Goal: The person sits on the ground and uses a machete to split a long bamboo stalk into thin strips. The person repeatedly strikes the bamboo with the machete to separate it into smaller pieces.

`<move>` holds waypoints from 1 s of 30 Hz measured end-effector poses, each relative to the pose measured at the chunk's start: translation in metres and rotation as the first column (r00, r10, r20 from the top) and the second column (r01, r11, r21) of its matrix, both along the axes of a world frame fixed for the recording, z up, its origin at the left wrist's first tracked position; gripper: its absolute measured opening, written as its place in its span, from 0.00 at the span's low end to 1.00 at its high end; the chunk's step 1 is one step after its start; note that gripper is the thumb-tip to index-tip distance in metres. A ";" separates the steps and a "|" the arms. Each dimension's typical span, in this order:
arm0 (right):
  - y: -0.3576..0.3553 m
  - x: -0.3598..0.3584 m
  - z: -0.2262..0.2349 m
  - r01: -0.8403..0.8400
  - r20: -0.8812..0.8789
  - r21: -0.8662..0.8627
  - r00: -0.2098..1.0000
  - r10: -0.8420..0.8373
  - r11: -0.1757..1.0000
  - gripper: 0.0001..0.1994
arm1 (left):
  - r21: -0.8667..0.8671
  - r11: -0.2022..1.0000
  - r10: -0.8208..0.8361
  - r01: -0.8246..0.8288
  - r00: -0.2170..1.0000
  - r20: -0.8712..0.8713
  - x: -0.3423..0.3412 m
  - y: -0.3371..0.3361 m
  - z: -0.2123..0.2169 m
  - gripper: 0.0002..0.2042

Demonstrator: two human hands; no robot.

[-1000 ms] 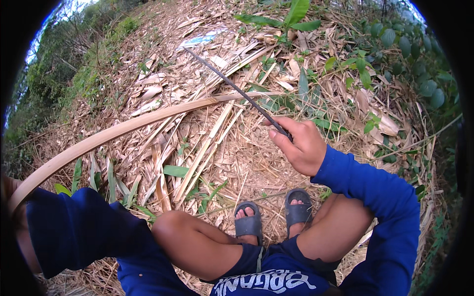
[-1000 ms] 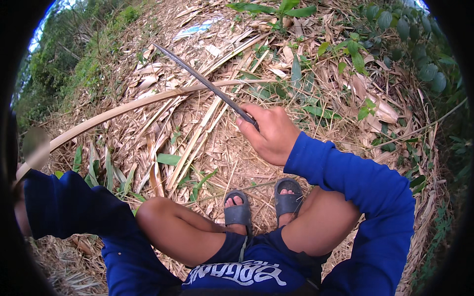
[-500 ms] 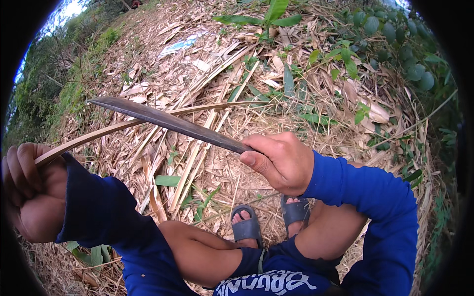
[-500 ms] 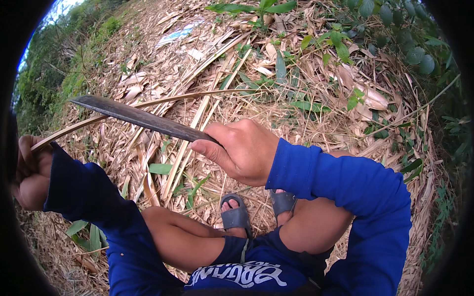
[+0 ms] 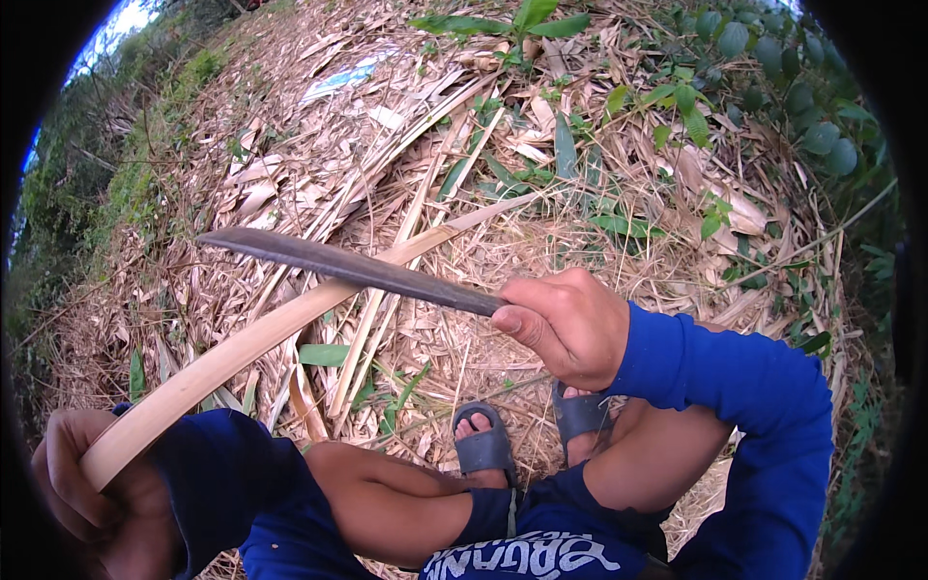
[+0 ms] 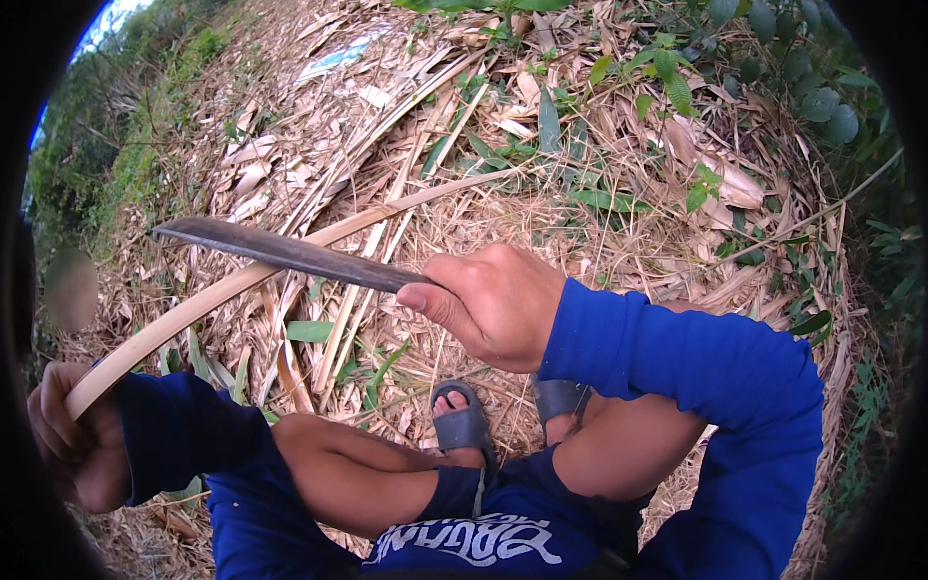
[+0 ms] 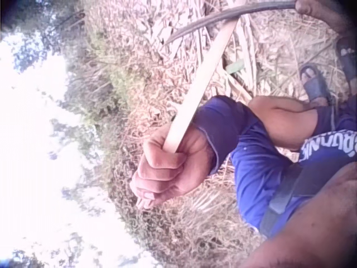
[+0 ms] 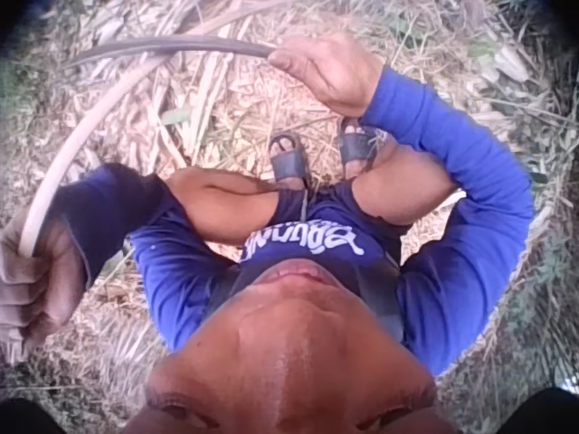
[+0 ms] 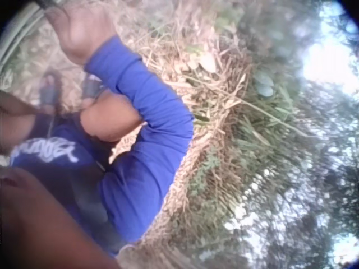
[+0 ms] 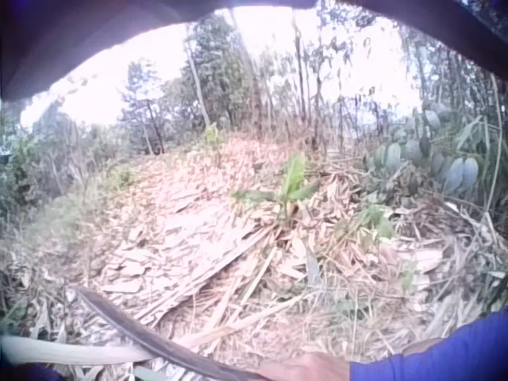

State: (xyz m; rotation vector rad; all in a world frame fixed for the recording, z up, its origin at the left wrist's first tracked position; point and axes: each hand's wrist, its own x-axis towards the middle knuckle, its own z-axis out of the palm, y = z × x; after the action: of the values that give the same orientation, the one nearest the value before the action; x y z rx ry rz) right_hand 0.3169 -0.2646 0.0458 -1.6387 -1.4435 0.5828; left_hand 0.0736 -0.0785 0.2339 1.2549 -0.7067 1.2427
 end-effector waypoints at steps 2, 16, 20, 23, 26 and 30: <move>0.008 0.023 -0.012 0.090 0.015 -0.137 0.996 -0.089 0.986 0.24 | -0.102 0.980 -0.170 0.168 0.985 -0.010 0.001 -0.011 -0.007 0.14; 0.001 0.041 -0.031 0.076 0.057 -0.248 0.996 -0.064 0.966 0.25 | -0.043 0.996 -0.075 0.079 0.992 0.098 0.032 -0.046 -0.054 0.09; -0.014 0.001 -0.016 -0.002 0.153 0.011 0.988 0.000 1.000 0.23 | -0.039 0.995 -0.086 0.090 0.993 0.078 0.016 -0.041 -0.049 0.10; -0.020 0.002 -0.021 -0.059 0.200 0.148 0.979 0.029 0.987 0.24 | -0.031 0.996 -0.076 0.079 0.994 0.075 0.017 -0.038 -0.050 0.09; -0.006 0.043 -0.057 0.139 0.140 -0.292 0.985 -0.101 0.946 0.25 | -0.033 0.997 -0.070 0.074 0.992 0.106 0.024 -0.034 -0.051 0.09; -0.013 0.055 -0.062 0.241 0.152 -0.331 0.968 -0.201 0.912 0.26 | -0.029 0.998 -0.055 0.059 0.992 0.112 0.021 -0.026 -0.047 0.09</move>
State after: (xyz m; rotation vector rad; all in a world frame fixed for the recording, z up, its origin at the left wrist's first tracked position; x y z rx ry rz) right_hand 0.3718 -0.2779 -0.0161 -2.1145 -1.2594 0.6483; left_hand 0.0946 -0.1048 0.1868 1.1384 -0.7951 1.2795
